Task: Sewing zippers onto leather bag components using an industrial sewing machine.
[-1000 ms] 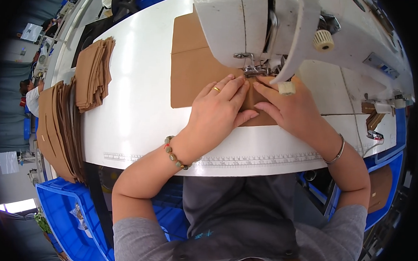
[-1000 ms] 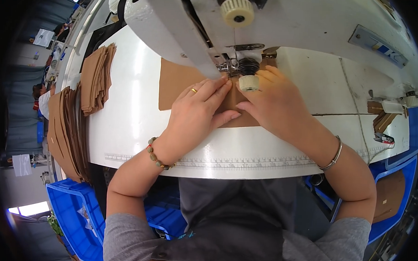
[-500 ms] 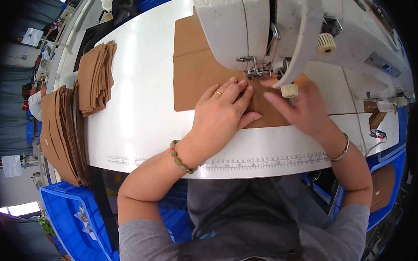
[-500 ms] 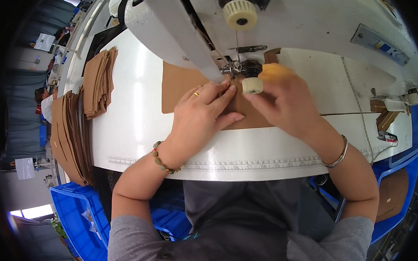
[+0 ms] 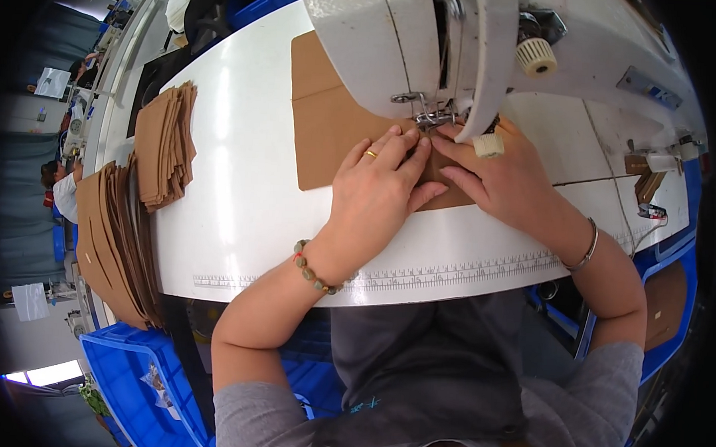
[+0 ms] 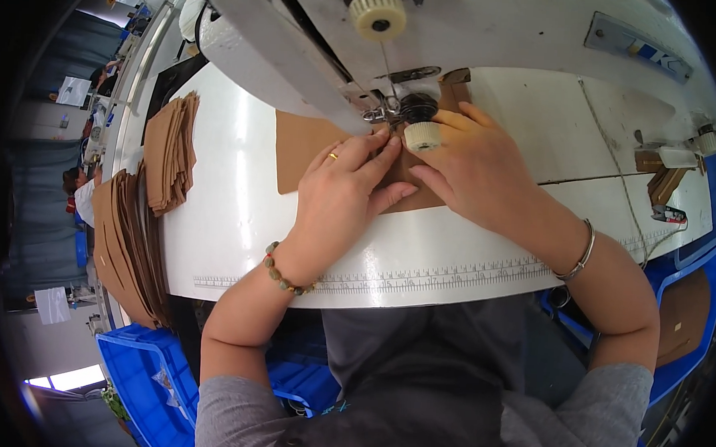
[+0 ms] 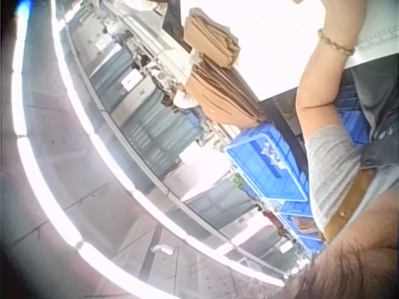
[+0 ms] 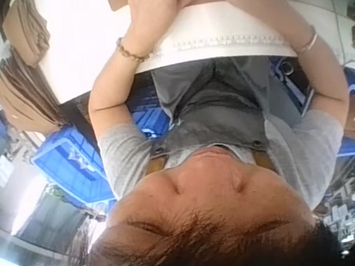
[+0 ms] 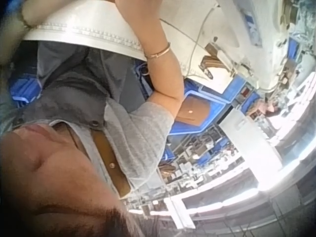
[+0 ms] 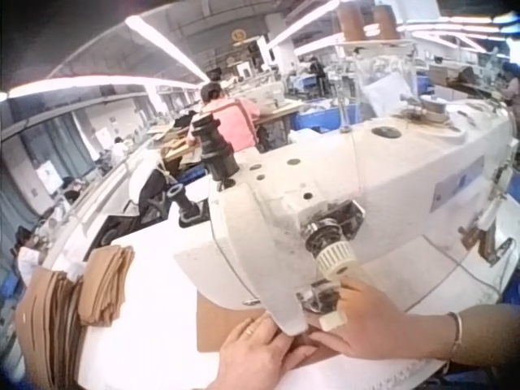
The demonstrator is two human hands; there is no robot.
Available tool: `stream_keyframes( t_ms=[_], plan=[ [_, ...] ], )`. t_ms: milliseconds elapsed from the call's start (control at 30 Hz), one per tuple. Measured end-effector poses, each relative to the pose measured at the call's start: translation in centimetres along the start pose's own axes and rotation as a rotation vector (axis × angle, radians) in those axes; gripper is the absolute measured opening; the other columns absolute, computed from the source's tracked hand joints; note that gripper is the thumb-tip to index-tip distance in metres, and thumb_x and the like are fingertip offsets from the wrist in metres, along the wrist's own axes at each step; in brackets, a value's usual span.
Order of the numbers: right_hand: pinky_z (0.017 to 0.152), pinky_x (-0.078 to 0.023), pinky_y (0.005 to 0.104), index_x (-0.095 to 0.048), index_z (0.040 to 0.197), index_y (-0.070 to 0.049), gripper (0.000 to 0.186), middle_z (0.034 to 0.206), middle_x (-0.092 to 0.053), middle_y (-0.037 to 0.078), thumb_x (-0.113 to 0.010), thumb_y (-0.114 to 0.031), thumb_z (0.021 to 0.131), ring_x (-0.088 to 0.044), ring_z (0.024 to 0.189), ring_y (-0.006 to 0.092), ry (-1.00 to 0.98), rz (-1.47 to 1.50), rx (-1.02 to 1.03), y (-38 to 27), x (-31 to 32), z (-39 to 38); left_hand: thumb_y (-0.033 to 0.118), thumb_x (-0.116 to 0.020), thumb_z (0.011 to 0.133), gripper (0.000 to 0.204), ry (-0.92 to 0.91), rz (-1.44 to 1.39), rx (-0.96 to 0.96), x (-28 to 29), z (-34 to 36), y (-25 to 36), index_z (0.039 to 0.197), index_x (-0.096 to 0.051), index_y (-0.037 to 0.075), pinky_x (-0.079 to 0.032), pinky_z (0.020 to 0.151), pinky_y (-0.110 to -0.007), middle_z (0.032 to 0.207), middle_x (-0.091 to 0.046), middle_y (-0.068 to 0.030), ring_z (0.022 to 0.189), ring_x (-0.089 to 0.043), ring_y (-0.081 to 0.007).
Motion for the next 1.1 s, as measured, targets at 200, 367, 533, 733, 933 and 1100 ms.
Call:
stream_keyframes(
  t_ms=[200,367,533,733,933,1100],
  plan=[
    [0.112,-0.045,0.0498,-0.074,0.108,-0.008,0.025,0.109,-0.072,0.006,-0.075,-0.025,0.09,-0.065,0.113,0.0271,-0.009,0.024,-0.015,0.2,-0.1,0.2,0.037,-0.081,0.082,0.053,0.004,0.009,0.008,0.0,0.1,-0.1,0.126,-0.075,0.007,-0.054,0.098,-0.04,0.126,-0.07,-0.0063,0.111,-0.069,-0.0301],
    [0.113,-0.045,0.0499,-0.074,0.109,-0.009,0.025,0.11,-0.072,0.005,-0.075,-0.024,0.09,-0.065,0.113,0.0261,-0.005,0.013,-0.016,0.2,-0.1,0.2,0.036,-0.082,0.083,0.053,0.007,0.014,0.019,-0.1,0.2,-0.4,0.126,-0.075,0.007,-0.054,0.098,-0.04,0.125,-0.07,-0.006,0.11,-0.069,-0.0292],
    [0.112,-0.045,0.0498,-0.075,0.109,-0.009,0.025,0.109,-0.073,0.005,-0.075,-0.024,0.09,-0.065,0.112,0.0264,0.006,0.025,-0.019,0.5,-0.4,0.2,0.036,-0.081,0.083,0.052,0.014,0.031,0.006,0.0,0.2,-0.4,0.126,-0.075,0.007,-0.054,0.099,-0.04,0.125,-0.071,-0.0057,0.11,-0.069,-0.0285],
    [0.112,-0.045,0.0494,-0.076,0.105,-0.008,0.022,0.105,-0.073,0.006,-0.075,-0.024,0.089,-0.065,0.11,0.0265,0.009,0.009,0.007,0.5,-0.4,0.2,0.037,-0.08,0.084,0.05,0.02,0.04,-0.002,-0.1,0.4,-0.4,0.125,-0.076,0.008,-0.054,0.1,-0.04,0.125,-0.072,-0.0059,0.109,-0.069,-0.0272],
    [0.11,-0.047,0.048,-0.075,0.098,-0.008,0.018,0.1,-0.072,0.006,-0.077,-0.023,0.088,-0.067,0.104,0.0271,-0.024,-0.045,0.036,0.0,0.5,0.0,0.039,-0.079,0.085,0.051,0.026,0.032,-0.01,-0.2,0.5,-0.1,0.124,-0.076,0.008,-0.053,0.101,-0.04,0.124,-0.072,-0.0065,0.108,-0.069,-0.0255],
    [0.074,-0.054,0.044,-0.074,0.089,-0.003,0.011,0.087,-0.069,0.009,-0.08,-0.011,0.086,-0.064,0.073,0.0249,0.359,-0.285,0.277,-0.2,15.3,-2.3,0.04,-0.079,0.086,0.05,-0.001,0.071,0.058,-0.1,-0.6,-1.4,0.123,-0.076,0.008,-0.053,0.101,-0.041,0.124,-0.071,-0.0069,0.113,-0.068,-0.0252]
  ],
)
Point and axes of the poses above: each hand's wrist, its own z-axis towards the middle knuckle, its own x-axis out of the back of the hand, y = z × x, the point moved 9 cm from there along z, towards the middle knuckle
